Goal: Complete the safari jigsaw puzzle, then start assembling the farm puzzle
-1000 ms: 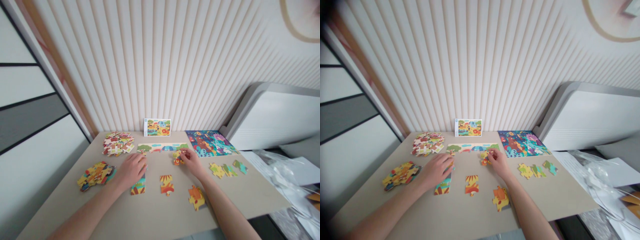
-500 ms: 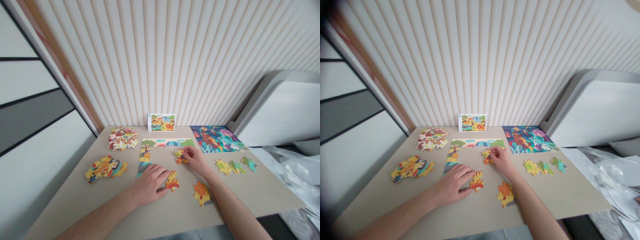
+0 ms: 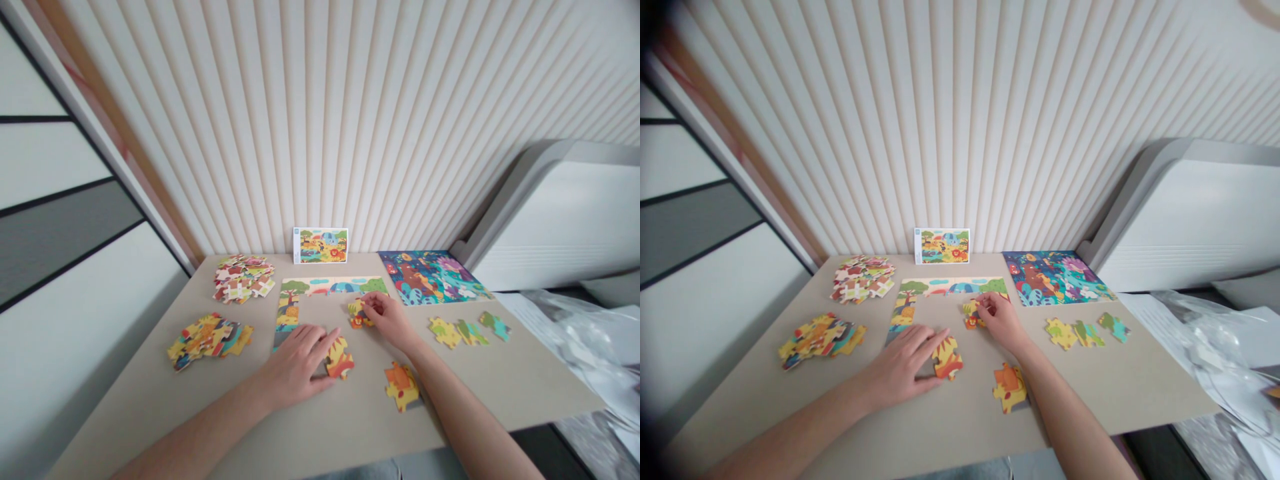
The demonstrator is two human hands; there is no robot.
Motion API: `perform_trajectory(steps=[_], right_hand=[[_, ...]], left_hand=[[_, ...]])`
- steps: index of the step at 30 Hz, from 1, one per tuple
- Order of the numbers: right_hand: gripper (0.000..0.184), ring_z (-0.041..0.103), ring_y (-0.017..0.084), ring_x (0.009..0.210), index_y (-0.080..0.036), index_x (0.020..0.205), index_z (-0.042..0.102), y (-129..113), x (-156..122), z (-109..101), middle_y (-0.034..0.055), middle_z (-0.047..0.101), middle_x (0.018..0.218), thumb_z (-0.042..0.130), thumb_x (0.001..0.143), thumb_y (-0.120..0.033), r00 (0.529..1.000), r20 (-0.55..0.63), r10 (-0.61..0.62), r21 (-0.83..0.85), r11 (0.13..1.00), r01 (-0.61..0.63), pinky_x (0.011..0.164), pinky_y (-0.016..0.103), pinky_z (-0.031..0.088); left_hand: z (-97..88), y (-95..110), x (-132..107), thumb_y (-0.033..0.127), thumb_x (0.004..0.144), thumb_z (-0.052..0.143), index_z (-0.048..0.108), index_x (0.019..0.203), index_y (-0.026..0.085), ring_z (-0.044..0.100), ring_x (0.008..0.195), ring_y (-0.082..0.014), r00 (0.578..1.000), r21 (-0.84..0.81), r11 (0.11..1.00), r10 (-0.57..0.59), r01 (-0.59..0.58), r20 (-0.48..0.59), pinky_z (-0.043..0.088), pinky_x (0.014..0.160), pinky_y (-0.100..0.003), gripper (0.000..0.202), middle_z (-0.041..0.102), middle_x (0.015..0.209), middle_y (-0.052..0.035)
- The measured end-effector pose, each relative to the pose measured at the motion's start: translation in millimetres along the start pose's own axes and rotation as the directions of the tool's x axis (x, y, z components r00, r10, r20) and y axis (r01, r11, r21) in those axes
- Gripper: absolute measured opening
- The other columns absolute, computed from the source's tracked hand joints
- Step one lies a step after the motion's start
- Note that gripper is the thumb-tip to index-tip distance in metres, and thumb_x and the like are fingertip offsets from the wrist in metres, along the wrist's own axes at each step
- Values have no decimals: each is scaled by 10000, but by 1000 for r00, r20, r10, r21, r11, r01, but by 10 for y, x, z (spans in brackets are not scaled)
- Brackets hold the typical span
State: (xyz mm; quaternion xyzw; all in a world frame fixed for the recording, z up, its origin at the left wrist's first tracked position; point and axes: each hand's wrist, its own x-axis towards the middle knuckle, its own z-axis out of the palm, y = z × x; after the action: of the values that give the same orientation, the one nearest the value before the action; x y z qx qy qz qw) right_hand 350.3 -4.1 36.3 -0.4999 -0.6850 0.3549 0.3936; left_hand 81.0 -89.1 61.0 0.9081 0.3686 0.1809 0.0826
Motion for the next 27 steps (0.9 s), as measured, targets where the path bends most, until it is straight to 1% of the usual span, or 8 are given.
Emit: perform_trajectory(steps=[3, 6, 8, 12, 16, 19, 22, 27], right_hand=[[278, 564, 149, 679, -180, 997, 635, 15, 0, 5, 21, 620, 793, 592, 907, -440, 1000, 3, -1, 7, 1000, 1, 628, 271, 465], [295, 559, 150, 673, -180, 993, 635, 22, 1, 7, 21, 615, 786, 592, 906, -458, 1000, 6, 1, 14, 1000, -1, 618, 271, 463], [295, 557, 149, 670, -182, 989, 637, 20, 1, 7, 20, 614, 784, 591, 908, -461, 1000, 8, 2, 16, 1000, -2, 617, 271, 462], [289, 555, 147, 671, -187, 970, 640, -4, 2, 3, 19, 614, 792, 612, 895, -465, 1000, 4, 5, 34, 999, -5, 626, 273, 464], [284, 554, 142, 677, -185, 963, 637, -47, 4, -15, 10, 601, 786, 633, 883, -458, 999, 33, 16, 116, 993, -19, 633, 271, 453], [283, 553, 139, 678, -181, 977, 630, -80, 1, -26, 6, 608, 777, 635, 885, -448, 998, 55, 28, 154, 987, -36, 629, 264, 435], [290, 554, 140, 679, -178, 977, 625, -94, -3, -22, 5, 611, 769, 643, 878, -450, 998, 56, 36, 146, 988, -44, 624, 259, 427], [287, 554, 141, 684, -176, 979, 634, -78, -4, -10, 14, 621, 788, 635, 882, -446, 998, 55, 26, 116, 993, -32, 634, 264, 441]], left_hand=[[31, -41, -12, 484, 764, 804, 397, 1481, 211, 542, 1115, -278, 999, 0, 999, -44, 44, 8, 419, 1030, -423, 868, 588, 1184, -90], [46, -75, -10, 589, 768, 760, 544, 1340, 213, 558, 1083, -273, 996, -14, 997, -73, 74, 43, 422, 997, -416, 718, 628, 1120, -73], [35, -81, -1, 629, 772, 733, 603, 1232, 212, 564, 1059, -268, 994, -23, 996, -83, 85, 68, 419, 976, -415, 635, 648, 1071, -63], [-14, -64, 27, 666, 706, 764, 629, 1058, 199, 567, 1011, -269, 988, 10, 989, -145, 144, 60, 407, 946, -428, 600, 645, 1006, -54], [-35, -47, 43, 678, 633, 806, 597, 938, 200, 570, 984, -274, 978, 54, 977, -209, 208, 16, 399, 925, -435, 604, 633, 963, -45], [-17, -44, 40, 638, 613, 842, 573, 945, 203, 576, 982, -273, 973, 41, 972, -231, 231, -11, 403, 917, -429, 610, 635, 981, -43], [14, -44, 30, 564, 622, 874, 554, 991, 207, 585, 992, -268, 971, -14, 971, -238, 238, -26, 421, 907, -413, 605, 643, 1015, -41], [37, -39, 17, 413, 732, 852, 524, 1203, 230, 595, 1068, -265, 984, -65, 982, -177, 176, -13, 438, 953, -413, 603, 655, 1130, -52]])
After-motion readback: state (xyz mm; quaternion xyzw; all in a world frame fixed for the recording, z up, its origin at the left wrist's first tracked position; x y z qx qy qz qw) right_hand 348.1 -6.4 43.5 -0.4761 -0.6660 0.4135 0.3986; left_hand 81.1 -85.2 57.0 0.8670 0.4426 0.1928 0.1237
